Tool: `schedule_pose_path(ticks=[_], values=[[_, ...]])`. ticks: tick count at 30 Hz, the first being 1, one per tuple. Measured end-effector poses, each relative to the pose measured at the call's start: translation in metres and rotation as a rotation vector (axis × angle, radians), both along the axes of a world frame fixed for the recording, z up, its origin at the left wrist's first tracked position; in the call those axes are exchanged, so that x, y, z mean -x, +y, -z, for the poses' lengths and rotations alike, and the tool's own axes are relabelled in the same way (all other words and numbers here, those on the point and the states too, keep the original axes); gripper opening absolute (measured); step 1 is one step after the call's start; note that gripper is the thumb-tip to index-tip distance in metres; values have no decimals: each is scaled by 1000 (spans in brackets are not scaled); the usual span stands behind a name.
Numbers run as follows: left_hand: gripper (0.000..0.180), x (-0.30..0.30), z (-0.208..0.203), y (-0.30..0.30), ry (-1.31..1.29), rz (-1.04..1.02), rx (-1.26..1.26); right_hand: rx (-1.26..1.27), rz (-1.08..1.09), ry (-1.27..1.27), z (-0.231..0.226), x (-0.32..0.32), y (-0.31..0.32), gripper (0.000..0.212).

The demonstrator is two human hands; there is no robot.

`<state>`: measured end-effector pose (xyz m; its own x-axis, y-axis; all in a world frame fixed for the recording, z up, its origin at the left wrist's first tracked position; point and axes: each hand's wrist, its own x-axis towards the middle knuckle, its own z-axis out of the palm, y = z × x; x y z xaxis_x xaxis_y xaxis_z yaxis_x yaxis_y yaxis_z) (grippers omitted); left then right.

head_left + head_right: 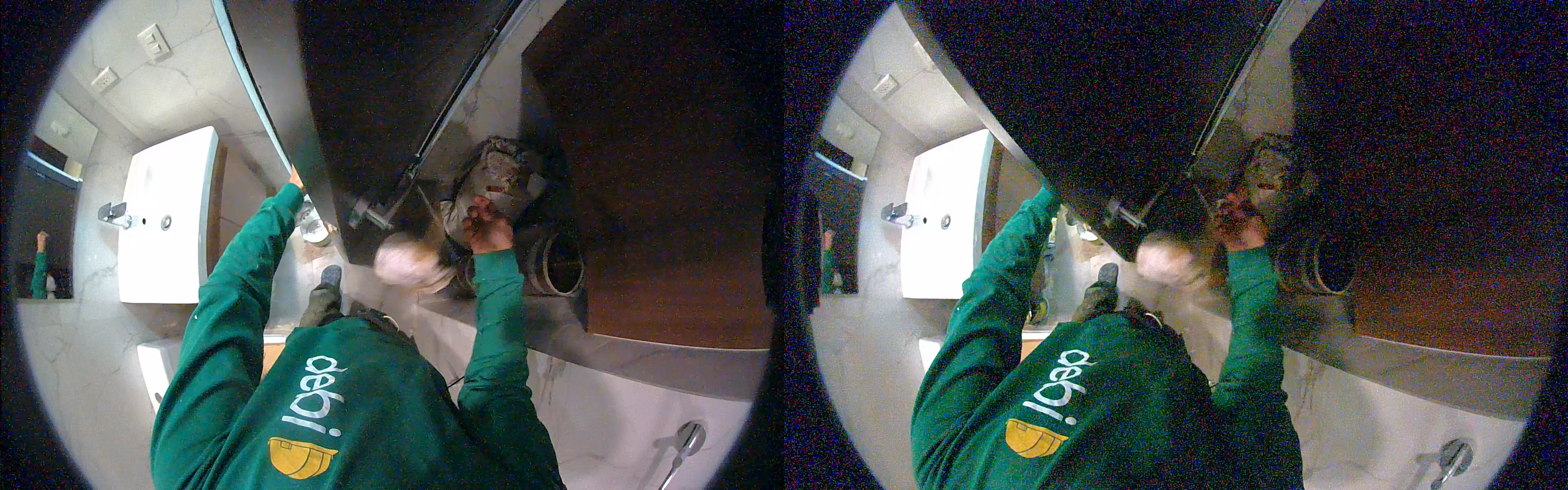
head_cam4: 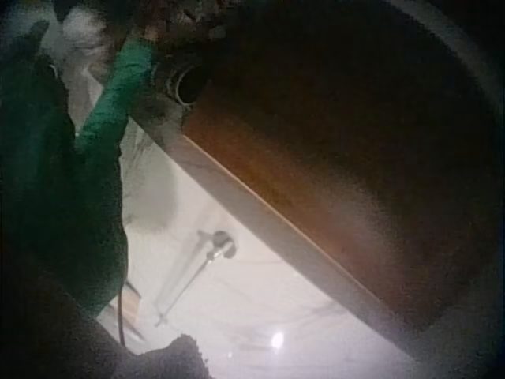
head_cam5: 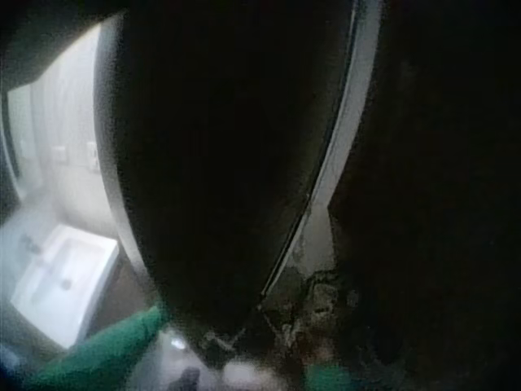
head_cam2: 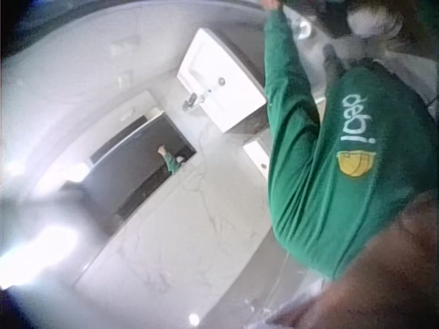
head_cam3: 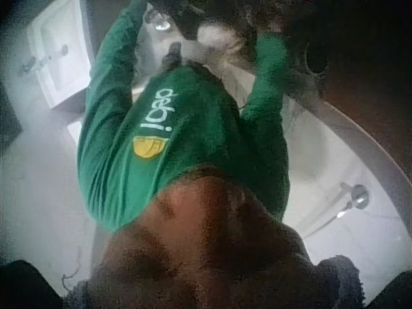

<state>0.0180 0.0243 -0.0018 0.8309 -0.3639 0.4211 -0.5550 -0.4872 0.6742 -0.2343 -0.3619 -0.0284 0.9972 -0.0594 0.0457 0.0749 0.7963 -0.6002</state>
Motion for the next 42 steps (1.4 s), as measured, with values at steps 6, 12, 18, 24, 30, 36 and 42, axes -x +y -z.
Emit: schedule_pose_path(ticks=[6, 12, 18, 24, 30, 36, 42], values=[[30, -8, 4, 14, 0, -24, -45, 644, 340, 640, 190, -8, 21, 46], [29, -23, 8, 10, 30, -70, -112, 532, 182, 981, 297, 54, 75, 53], [29, -26, 9, 29, 78, -121, -154, 255, 315, 1202, 316, 170, 15, 53], [28, -9, 34, 46, 12, -198, -135, 387, 93, 1318, 419, 171, 126, 52], [27, 114, 129, 65, -60, -301, -15, 542, -15, 1346, 506, 114, 173, 52], [27, 308, 316, 6, 1015, -26, -226, 683, 10, 1331, 590, 43, 188, 51], [26, 375, 387, 19, 1297, -74, -353, 755, 49, 1365, 663, 49, 178, 50]])
